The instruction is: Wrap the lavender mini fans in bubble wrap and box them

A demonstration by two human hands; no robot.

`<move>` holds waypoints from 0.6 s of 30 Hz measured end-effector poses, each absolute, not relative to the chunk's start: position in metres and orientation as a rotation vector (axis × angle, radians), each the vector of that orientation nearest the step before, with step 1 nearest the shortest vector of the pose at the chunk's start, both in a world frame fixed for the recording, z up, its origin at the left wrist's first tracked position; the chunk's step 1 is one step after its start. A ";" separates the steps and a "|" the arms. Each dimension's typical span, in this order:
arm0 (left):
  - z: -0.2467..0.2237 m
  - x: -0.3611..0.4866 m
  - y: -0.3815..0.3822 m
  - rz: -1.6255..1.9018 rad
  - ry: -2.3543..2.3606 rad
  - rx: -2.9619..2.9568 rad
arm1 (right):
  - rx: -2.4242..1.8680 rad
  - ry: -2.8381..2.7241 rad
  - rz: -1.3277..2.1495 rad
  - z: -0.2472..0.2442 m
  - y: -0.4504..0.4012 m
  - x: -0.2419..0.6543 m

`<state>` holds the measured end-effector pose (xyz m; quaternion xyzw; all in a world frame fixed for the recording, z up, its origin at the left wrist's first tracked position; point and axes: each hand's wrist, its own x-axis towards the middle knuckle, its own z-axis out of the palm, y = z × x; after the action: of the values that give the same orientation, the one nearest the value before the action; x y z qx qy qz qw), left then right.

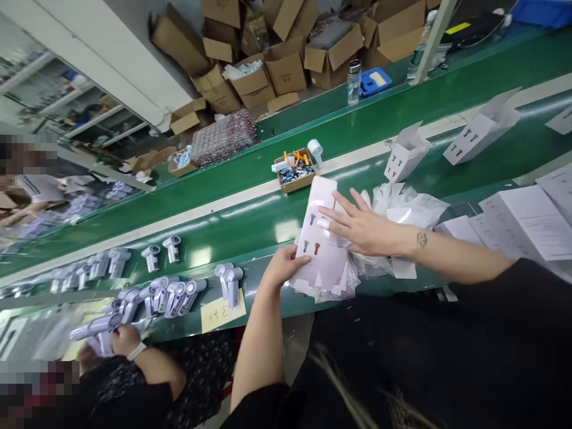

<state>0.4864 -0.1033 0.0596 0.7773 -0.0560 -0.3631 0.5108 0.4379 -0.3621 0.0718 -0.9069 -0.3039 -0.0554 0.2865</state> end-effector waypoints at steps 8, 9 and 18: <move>0.117 0.467 -0.098 0.138 -0.418 2.424 | -2.436 -0.660 0.179 0.105 -0.324 0.469; 0.109 0.461 -0.091 0.342 -0.291 2.392 | -2.414 -0.587 0.158 0.098 -0.322 0.465; 0.034 0.452 -0.077 0.303 -0.594 2.356 | -1.905 -0.144 0.170 0.035 -0.286 0.411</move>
<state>0.4518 -0.0773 0.0337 0.9051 -0.2281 0.1163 0.3395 0.4115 -0.2855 0.0347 -0.8132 -0.0617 0.0727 0.5741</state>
